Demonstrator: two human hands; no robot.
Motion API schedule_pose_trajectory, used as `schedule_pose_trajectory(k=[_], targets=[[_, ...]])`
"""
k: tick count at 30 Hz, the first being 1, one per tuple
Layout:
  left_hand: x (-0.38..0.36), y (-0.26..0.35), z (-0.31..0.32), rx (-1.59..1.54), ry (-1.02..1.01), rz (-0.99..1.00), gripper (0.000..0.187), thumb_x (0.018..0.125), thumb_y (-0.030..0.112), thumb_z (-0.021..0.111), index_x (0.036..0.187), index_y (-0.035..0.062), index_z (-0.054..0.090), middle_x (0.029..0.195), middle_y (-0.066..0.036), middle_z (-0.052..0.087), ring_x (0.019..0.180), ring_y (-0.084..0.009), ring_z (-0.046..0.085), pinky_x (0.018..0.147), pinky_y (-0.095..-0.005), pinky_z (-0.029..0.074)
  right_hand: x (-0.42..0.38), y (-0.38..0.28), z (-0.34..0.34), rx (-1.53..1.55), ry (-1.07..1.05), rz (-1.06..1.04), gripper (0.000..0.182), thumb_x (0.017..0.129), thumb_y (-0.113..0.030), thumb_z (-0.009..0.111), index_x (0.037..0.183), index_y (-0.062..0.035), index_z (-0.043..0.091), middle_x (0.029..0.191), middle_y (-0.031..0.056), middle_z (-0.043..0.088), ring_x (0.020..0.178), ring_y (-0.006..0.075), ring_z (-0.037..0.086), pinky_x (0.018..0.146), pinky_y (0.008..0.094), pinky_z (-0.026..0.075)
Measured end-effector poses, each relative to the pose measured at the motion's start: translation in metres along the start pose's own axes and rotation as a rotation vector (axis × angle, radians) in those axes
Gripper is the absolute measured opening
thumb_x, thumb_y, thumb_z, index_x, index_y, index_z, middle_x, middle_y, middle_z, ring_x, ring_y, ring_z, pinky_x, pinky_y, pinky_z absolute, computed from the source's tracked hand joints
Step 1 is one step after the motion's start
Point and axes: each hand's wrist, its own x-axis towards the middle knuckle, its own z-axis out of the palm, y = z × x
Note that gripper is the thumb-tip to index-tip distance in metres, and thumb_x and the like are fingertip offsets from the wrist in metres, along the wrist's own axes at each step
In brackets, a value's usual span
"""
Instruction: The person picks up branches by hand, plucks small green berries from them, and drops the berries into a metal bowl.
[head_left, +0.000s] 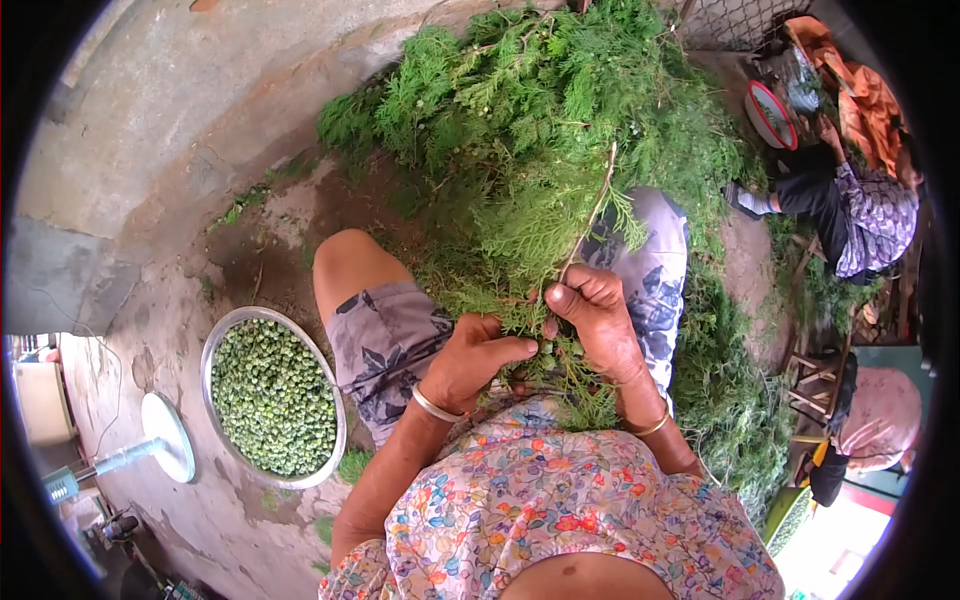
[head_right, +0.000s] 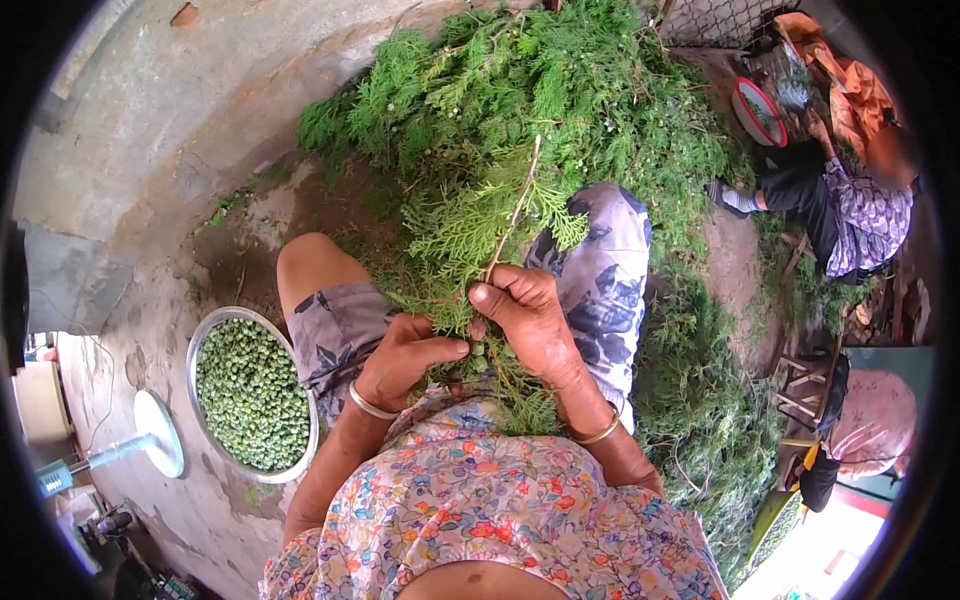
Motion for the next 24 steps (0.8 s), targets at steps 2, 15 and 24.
schedule_pose_trajectory(k=[2, 15, 24], targets=[[0.003, -0.001, 0.002, -0.076, 0.005, 0.050, 0.031, 0.075, 0.001, 0.059, 0.106, -0.0032, 0.058, 0.093, -0.007, 0.062, 0.082, -0.0156, 0.060, 0.065, -0.0278, 0.049, -0.001, 0.001, -0.001, -0.017, 0.003, 0.000, 0.020, 0.088, -0.005, 0.056, 0.069, -0.0001, 0.054, 0.061, 0.0010, 0.055, 0.053, 0.0075, 0.053, 0.049, 0.0230, 0.042], [0.023, -0.038, -0.021, -0.597, 0.163, 0.089, 0.008, 0.081, -0.001, 0.057, 0.089, -0.0021, 0.057, 0.083, -0.010, 0.061, 0.068, -0.0218, 0.061, 0.054, -0.0353, 0.056, -0.011, -0.004, 0.001, 0.057, 0.106, 0.033, 0.022, 0.088, -0.007, 0.057, 0.067, -0.0006, 0.054, 0.063, 0.0029, 0.058, 0.052, 0.0074, 0.052, 0.049, 0.0228, 0.043], [0.006, -0.018, -0.003, -0.601, -0.001, 0.092, 0.013, 0.086, 0.009, 0.054, 0.082, -0.0030, 0.057, 0.089, -0.009, 0.059, 0.076, -0.0224, 0.061, 0.049, -0.0381, 0.056, -0.003, 0.006, -0.018, 0.102, 0.107, 0.070, 0.029, 0.089, -0.028, 0.057, 0.081, -0.0007, 0.061, 0.072, 0.0024, 0.062, 0.053, 0.0067, 0.047, 0.052, 0.0212, 0.039]])
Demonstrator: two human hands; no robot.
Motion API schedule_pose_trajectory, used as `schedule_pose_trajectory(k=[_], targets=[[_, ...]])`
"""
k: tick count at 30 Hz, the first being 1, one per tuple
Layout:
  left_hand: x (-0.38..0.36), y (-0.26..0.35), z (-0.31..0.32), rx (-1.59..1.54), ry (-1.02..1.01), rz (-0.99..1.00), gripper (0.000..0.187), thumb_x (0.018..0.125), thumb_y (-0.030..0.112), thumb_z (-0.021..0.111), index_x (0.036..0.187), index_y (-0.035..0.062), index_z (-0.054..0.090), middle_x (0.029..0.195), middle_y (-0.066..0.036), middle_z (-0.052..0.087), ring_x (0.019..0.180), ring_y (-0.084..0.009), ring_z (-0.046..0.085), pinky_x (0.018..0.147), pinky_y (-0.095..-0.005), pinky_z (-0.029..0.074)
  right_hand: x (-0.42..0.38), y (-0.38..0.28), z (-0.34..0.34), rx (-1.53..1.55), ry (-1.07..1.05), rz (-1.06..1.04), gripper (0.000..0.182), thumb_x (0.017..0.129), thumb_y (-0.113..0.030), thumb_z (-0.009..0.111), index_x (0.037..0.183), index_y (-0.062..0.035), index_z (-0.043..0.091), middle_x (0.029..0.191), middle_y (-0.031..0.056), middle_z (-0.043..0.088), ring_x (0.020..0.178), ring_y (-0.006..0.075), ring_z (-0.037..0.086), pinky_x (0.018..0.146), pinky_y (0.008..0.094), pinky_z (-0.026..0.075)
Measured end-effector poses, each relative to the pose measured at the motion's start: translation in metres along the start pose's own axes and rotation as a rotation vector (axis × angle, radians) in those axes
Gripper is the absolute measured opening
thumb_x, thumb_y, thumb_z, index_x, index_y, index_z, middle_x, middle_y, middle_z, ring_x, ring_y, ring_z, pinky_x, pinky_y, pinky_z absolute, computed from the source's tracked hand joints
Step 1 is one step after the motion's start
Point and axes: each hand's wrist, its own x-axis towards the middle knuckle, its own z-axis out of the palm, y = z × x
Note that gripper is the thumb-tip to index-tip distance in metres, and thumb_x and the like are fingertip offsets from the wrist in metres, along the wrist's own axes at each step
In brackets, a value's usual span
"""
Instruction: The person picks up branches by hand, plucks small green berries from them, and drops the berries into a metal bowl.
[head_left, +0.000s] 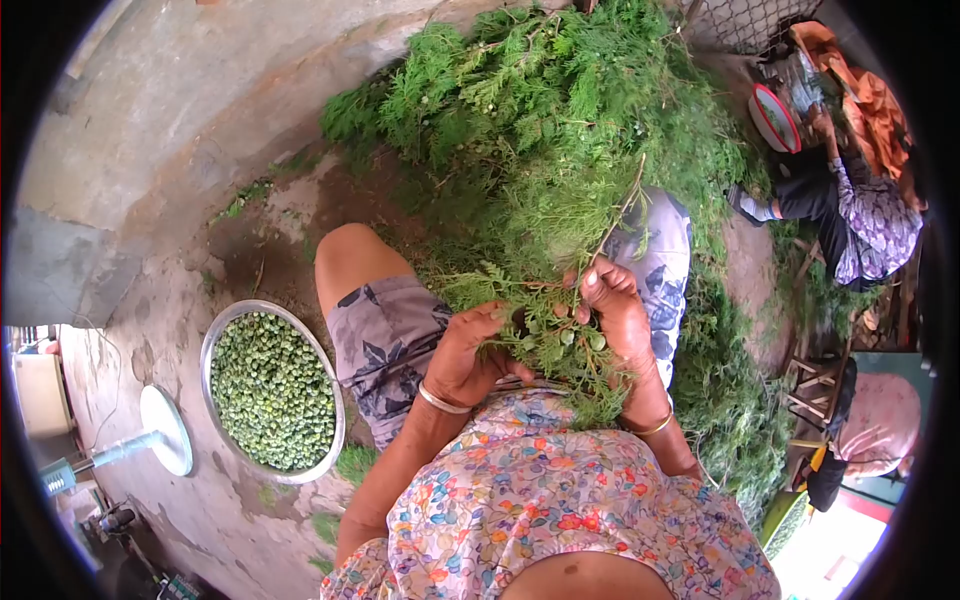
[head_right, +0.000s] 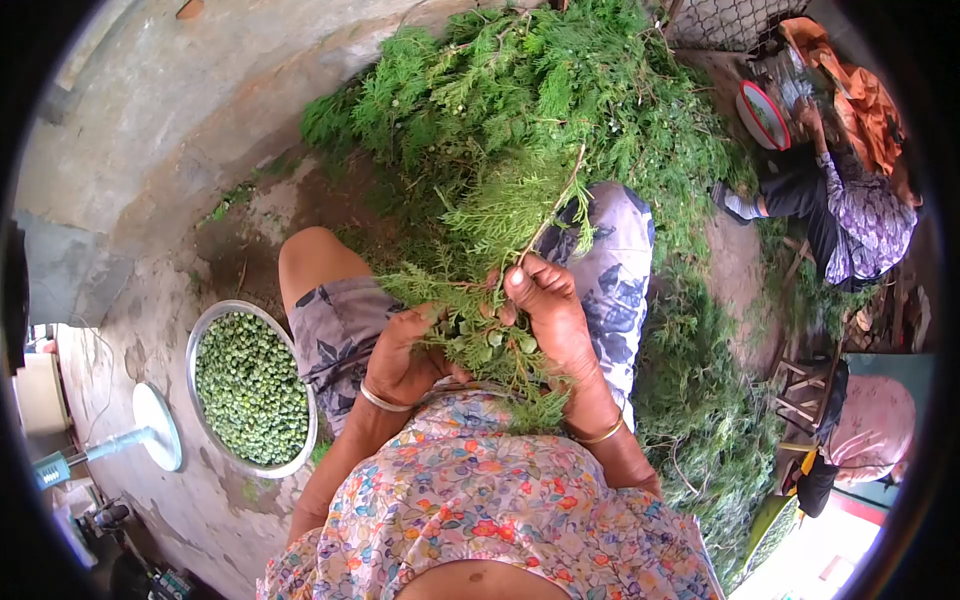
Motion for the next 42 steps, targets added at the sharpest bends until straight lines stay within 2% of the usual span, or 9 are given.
schedule_pose_trajectory(k=[7, 11, 17, 19, 23, 27, 31, 35, 42], targets=[[-0.002, -0.007, 0.004, 0.231, -0.048, -0.022, 0.011, 0.078, 0.007, 0.067, 0.079, 0.0000, 0.058, 0.067, -0.001, 0.053, 0.052, -0.0092, 0.049, 0.040, -0.0253, 0.042, 0.001, -0.004, 0.003, -0.086, -0.031, 0.027, 0.030, 0.089, -0.030, 0.057, 0.085, -0.0008, 0.062, 0.067, 0.0018, 0.059, 0.054, 0.0068, 0.048, 0.052, 0.0213, 0.038], [0.003, -0.014, -0.004, 0.311, 0.042, 0.090, 0.010, 0.079, 0.008, 0.067, 0.078, 0.0015, 0.059, 0.064, 0.001, 0.052, 0.054, -0.0076, 0.048, 0.039, -0.0237, 0.038, 0.001, 0.001, 0.003, -0.045, -0.026, 0.013, 0.027, 0.088, -0.027, 0.060, 0.085, -0.0002, 0.062, 0.068, 0.0020, 0.059, 0.054, 0.0076, 0.048, 0.053, 0.0218, 0.040], [0.008, -0.008, -0.015, 0.150, 0.348, 0.117, 0.009, 0.080, 0.009, 0.065, 0.077, 0.0050, 0.058, 0.069, 0.000, 0.053, 0.057, -0.0092, 0.047, 0.043, -0.0251, 0.035, -0.002, 0.006, 0.011, 0.138, 0.118, 0.096, 0.021, 0.088, -0.019, 0.060, 0.077, -0.0006, 0.060, 0.065, 0.0006, 0.056, 0.053, 0.0085, 0.049, 0.053, 0.0236, 0.043], [0.013, -0.002, -0.049, -0.098, 0.425, 0.137, 0.007, 0.080, 0.007, 0.063, 0.083, 0.0057, 0.058, 0.072, -0.005, 0.055, 0.059, -0.0128, 0.048, 0.049, -0.0265, 0.038, 0.004, -0.007, 0.004, -0.024, 0.151, 0.035, 0.021, 0.089, -0.016, 0.057, 0.074, -0.0020, 0.058, 0.063, 0.0000, 0.053, 0.052, 0.0090, 0.050, 0.053, 0.0240, 0.043], [-0.005, 0.010, -0.047, -0.280, 0.205, 0.098, 0.015, 0.081, 0.015, 0.059, 0.092, 0.0051, 0.058, 0.082, -0.013, 0.057, 0.066, -0.0216, 0.050, 0.056, -0.0267, 0.042, 0.009, -0.004, -0.011, 0.081, 0.210, -0.017, 0.022, 0.090, -0.015, 0.055, 0.071, -0.0038, 0.056, 0.061, 0.0003, 0.052, 0.053, 0.0105, 0.051, 0.055, 0.0260, 0.044], [-0.014, 0.012, -0.037, -0.114, -0.052, 0.186, 0.026, 0.086, 0.023, 0.056, 0.101, 0.0017, 0.058, 0.093, -0.021, 0.059, 0.075, -0.0259, 0.056, 0.053, -0.0292, 0.046, 0.010, 0.004, -0.005, 0.307, 0.252, 0.036, 0.018, 0.090, -0.012, 0.055, 0.073, -0.0035, 0.055, 0.065, 0.0037, 0.056, 0.058, 0.0138, 0.055, 0.058, 0.0280, 0.047], [-0.018, 0.020, -0.016, 0.006, -0.093, 0.137, 0.032, 0.090, 0.024, 0.053, 0.106, -0.0031, 0.056, 0.096, -0.025, 0.059, 0.075, -0.0261, 0.058, 0.052, -0.0295, 0.048, 0.008, 0.005, 0.001, 0.357, 0.182, -0.016, 0.016, 0.088, -0.011, 0.058, 0.073, -0.0036, 0.056, 0.071, 0.0052, 0.060, 0.063, 0.0147, 0.059, 0.062, 0.0289, 0.048], [-0.016, 0.015, 0.003, 0.040, -0.044, 0.133, 0.039, 0.092, 0.026, 0.050, 0.113, -0.0078, 0.051, 0.094, -0.025, 0.059, 0.072, -0.0251, 0.059, 0.052, -0.0258, 0.047, 0.004, 0.011, 0.007, 0.075, 0.080, -0.063, 0.014, 0.082, -0.013, 0.065, 0.081, -0.0016, 0.058, 0.079, 0.0089, 0.063, 0.067, 0.0167, 0.059, 0.065, 0.0303, 0.047], [-0.010, 0.010, 0.010, 0.095, -0.053, 0.169, 0.030, 0.092, 0.018, 0.052, 0.111, -0.0051, 0.053, 0.090, -0.018, 0.062, 0.071, -0.0191, 0.061, 0.051, -0.0244, 0.048, -0.006, 0.013, 0.021, 0.183, -0.070, 0.246, 0.024, 0.075, -0.011, 0.073, 0.092, 0.0025, 0.062, 0.080, 0.0073, 0.063, 0.069, 0.0148, 0.058, 0.066, 0.0283, 0.047]])
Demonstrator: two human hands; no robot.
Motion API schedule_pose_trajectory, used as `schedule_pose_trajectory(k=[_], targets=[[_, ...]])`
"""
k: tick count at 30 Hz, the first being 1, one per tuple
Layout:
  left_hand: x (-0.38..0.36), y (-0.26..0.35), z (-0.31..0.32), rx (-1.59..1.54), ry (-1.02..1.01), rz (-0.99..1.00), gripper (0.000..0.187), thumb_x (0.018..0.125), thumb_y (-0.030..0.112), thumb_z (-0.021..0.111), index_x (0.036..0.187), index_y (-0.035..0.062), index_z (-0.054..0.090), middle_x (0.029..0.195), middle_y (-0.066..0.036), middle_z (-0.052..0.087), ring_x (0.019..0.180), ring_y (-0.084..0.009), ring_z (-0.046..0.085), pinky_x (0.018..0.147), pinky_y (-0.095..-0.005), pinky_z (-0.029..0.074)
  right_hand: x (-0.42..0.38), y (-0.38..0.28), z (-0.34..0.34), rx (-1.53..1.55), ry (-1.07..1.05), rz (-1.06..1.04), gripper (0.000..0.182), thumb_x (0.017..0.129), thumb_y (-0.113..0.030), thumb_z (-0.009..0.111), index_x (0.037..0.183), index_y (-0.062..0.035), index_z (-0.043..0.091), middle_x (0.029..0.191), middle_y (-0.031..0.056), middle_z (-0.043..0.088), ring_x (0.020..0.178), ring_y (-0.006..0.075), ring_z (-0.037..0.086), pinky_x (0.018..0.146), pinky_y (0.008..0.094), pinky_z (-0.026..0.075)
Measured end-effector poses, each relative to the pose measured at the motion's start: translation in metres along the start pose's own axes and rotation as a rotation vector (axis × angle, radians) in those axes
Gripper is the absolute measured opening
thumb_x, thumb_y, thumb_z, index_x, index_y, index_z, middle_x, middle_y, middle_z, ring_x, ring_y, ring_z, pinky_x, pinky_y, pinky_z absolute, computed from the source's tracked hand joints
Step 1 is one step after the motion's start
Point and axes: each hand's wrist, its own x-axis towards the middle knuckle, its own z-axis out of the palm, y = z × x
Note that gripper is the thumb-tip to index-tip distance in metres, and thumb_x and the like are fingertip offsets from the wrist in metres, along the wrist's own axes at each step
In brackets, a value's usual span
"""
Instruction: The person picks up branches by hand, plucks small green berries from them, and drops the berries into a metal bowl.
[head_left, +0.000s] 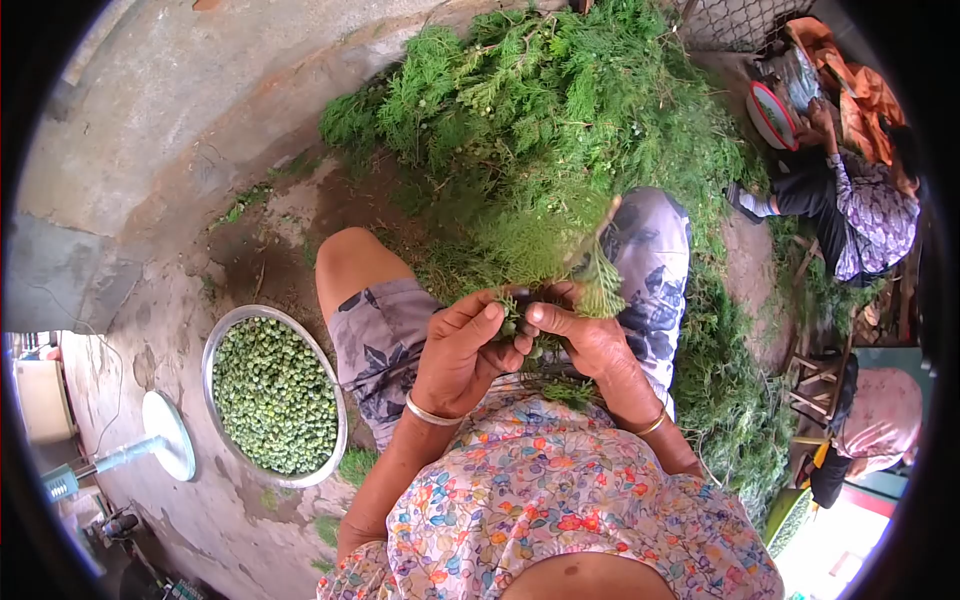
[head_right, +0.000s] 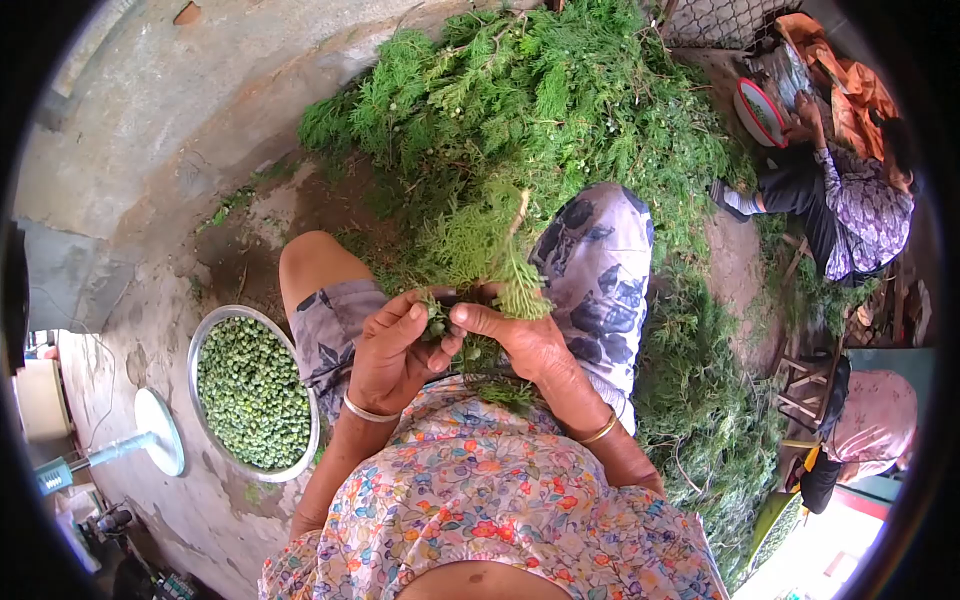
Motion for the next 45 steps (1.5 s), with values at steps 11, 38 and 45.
schedule_pose_trajectory(k=[11, 38, 45], targets=[[0.006, -0.016, -0.006, 0.153, 0.194, 0.068, 0.016, 0.087, 0.012, 0.059, 0.097, 0.0002, 0.057, 0.076, -0.011, 0.062, 0.058, -0.0137, 0.057, 0.041, -0.0193, 0.040, 0.006, 0.013, 0.000, -0.549, 0.160, -0.323, 0.015, 0.078, -0.006, 0.067, 0.090, 0.0014, 0.061, 0.080, 0.0050, 0.064, 0.072, 0.0125, 0.058, 0.067, 0.0282, 0.047], [-0.010, 0.004, -0.006, 0.103, 0.201, 0.114, 0.011, 0.081, 0.008, 0.060, 0.087, -0.0016, 0.060, 0.078, -0.014, 0.059, 0.060, -0.0147, 0.053, 0.041, -0.0213, 0.037, 0.010, -0.006, -0.010, 0.220, 0.198, -0.206, 0.027, 0.083, -0.025, 0.065, 0.097, -0.0036, 0.055, 0.086, 0.0068, 0.058, 0.070, 0.0151, 0.050, 0.068, 0.0332, 0.044], [-0.003, -0.018, 0.000, 0.439, 0.296, 0.089, 0.020, 0.076, 0.009, 0.070, 0.085, -0.0044, 0.059, 0.061, 0.001, 0.054, 0.044, -0.0042, 0.042, 0.039, -0.0190, 0.029, 0.008, -0.006, -0.006, 0.140, 0.200, -0.230, 0.029, 0.083, -0.024, 0.066, 0.087, 0.0044, 0.060, 0.070, 0.0038, 0.055, 0.064, 0.0132, 0.049, 0.068, 0.0328, 0.049]])
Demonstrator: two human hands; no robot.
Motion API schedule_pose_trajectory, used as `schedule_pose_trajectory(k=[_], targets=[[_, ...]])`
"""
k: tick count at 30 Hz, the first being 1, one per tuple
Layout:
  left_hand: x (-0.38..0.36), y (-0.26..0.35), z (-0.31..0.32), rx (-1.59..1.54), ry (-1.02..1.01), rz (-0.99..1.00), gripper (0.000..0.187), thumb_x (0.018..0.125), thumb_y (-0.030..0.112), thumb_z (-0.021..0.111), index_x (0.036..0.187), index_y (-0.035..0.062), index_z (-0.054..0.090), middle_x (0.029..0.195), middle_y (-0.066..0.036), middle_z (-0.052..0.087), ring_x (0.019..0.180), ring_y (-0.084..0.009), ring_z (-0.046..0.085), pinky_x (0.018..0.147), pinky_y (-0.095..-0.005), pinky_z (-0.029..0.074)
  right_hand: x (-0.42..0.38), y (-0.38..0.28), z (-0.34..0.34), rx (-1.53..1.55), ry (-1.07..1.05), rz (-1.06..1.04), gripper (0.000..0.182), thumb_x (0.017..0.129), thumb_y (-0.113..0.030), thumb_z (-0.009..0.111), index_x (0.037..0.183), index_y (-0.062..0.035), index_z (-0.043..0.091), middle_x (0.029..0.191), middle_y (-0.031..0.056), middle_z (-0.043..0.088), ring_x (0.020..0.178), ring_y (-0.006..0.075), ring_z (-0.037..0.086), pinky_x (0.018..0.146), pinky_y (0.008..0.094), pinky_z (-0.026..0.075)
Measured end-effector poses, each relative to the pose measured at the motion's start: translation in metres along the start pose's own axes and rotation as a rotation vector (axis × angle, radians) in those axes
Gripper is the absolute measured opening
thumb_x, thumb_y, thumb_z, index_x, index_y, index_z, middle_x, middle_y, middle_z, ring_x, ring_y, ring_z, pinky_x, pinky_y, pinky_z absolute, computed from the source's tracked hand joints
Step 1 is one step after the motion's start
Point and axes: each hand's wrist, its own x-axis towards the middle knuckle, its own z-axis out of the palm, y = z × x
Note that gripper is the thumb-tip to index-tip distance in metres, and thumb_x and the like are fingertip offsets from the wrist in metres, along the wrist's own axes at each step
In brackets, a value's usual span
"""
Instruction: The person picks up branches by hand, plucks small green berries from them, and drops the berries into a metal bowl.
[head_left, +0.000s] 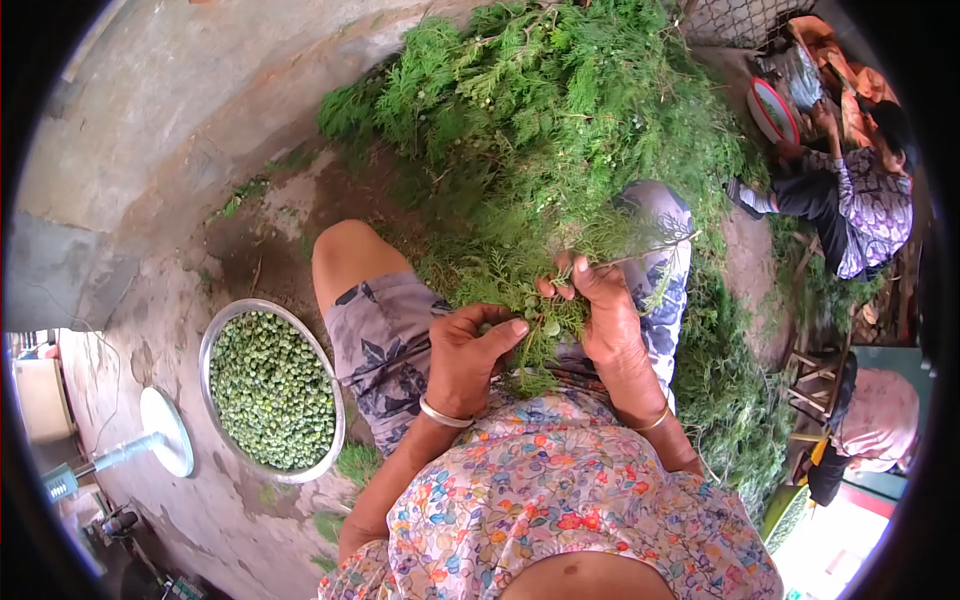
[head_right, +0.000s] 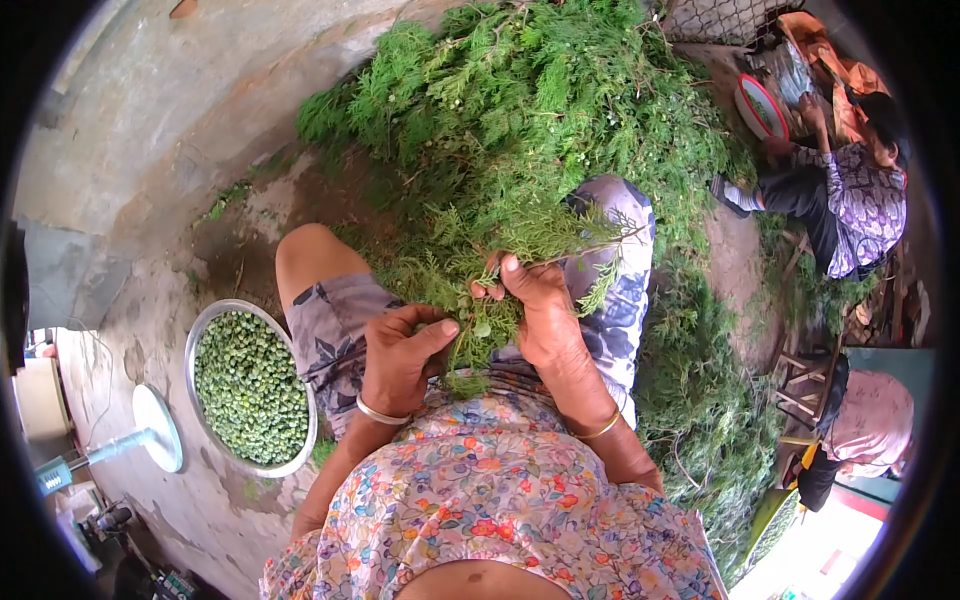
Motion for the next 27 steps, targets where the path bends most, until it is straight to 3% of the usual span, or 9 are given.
schedule_pose_trajectory(k=[2, 5, 7, 11, 13, 23, 27], targets=[[-0.001, 0.001, 0.003, -0.031, 0.021, -0.017, 0.024, 0.075, 0.008, 0.071, 0.089, -0.0054, 0.058, 0.062, 0.001, 0.054, 0.045, -0.0034, 0.041, 0.039, -0.0190, 0.028, 0.001, 0.005, -0.005, 0.085, -0.058, 0.068, 0.031, 0.081, -0.027, 0.067, 0.087, 0.0034, 0.061, 0.069, 0.0043, 0.055, 0.064, 0.0126, 0.049, 0.065, 0.0295, 0.048], [0.001, 0.000, -0.001, -0.063, -0.026, -0.096, 0.026, 0.074, 0.007, 0.071, 0.093, -0.0054, 0.058, 0.068, -0.001, 0.057, 0.051, -0.0049, 0.047, 0.045, -0.0189, 0.036, 0.003, 0.011, -0.009, 0.119, -0.097, 0.100, 0.032, 0.081, -0.028, 0.068, 0.087, 0.0028, 0.062, 0.069, 0.0046, 0.055, 0.063, 0.0128, 0.051, 0.063, 0.0274, 0.048], [0.003, -0.004, -0.001, -0.113, -0.097, -0.019, 0.030, 0.073, 0.005, 0.072, 0.096, -0.0051, 0.057, 0.079, -0.004, 0.061, 0.064, -0.0079, 0.055, 0.057, -0.0200, 0.044, 0.000, 0.009, -0.006, 0.071, -0.109, 0.118, 0.032, 0.081, -0.028, 0.068, 0.088, 0.0030, 0.062, 0.069, 0.0043, 0.056, 0.063, 0.0131, 0.052, 0.062, 0.0276, 0.048], [0.002, 0.002, 0.010, -0.203, -0.036, 0.014, 0.032, 0.072, 0.008, 0.074, 0.094, -0.0059, 0.055, 0.080, -0.003, 0.060, 0.069, -0.0077, 0.055, 0.062, -0.0208, 0.045, -0.002, 0.008, 0.000, -0.047, -0.160, 0.118, 0.032, 0.081, -0.027, 0.067, 0.089, 0.0033, 0.063, 0.069, 0.0039, 0.058, 0.064, 0.0140, 0.055, 0.062, 0.0267, 0.046], [0.005, -0.001, 0.007, -0.174, -0.099, 0.054, 0.034, 0.073, 0.001, 0.070, 0.102, -0.0050, 0.055, 0.091, -0.005, 0.063, 0.079, -0.0119, 0.059, 0.072, -0.0229, 0.047, -0.001, 0.009, 0.002, -0.069, -0.197, 0.131, 0.031, 0.081, -0.026, 0.067, 0.088, 0.0033, 0.063, 0.069, 0.0039, 0.058, 0.064, 0.0140, 0.056, 0.062, 0.0263, 0.045], [0.005, -0.007, -0.006, -0.085, -0.083, 0.055, 0.022, 0.075, 0.003, 0.068, 0.093, -0.0065, 0.060, 0.086, -0.006, 0.065, 0.075, -0.0091, 0.058, 0.071, -0.0221, 0.047, 0.001, 0.013, 0.003, -0.095, -0.196, 0.172, 0.023, 0.084, -0.021, 0.064, 0.088, 0.0023, 0.062, 0.072, 0.0057, 0.060, 0.063, 0.0136, 0.055, 0.061, 0.0265, 0.045], [0.004, 0.000, -0.015, 0.174, -0.156, 0.037, 0.020, 0.075, 0.004, 0.066, 0.091, -0.0068, 0.061, 0.085, -0.007, 0.066, 0.074, -0.0084, 0.059, 0.067, -0.0204, 0.046, 0.001, 0.011, 0.000, -0.044, -0.203, 0.282, 0.022, 0.084, -0.019, 0.063, 0.088, 0.0018, 0.061, 0.071, 0.0053, 0.059, 0.063, 0.0142, 0.056, 0.061, 0.0262, 0.045]])
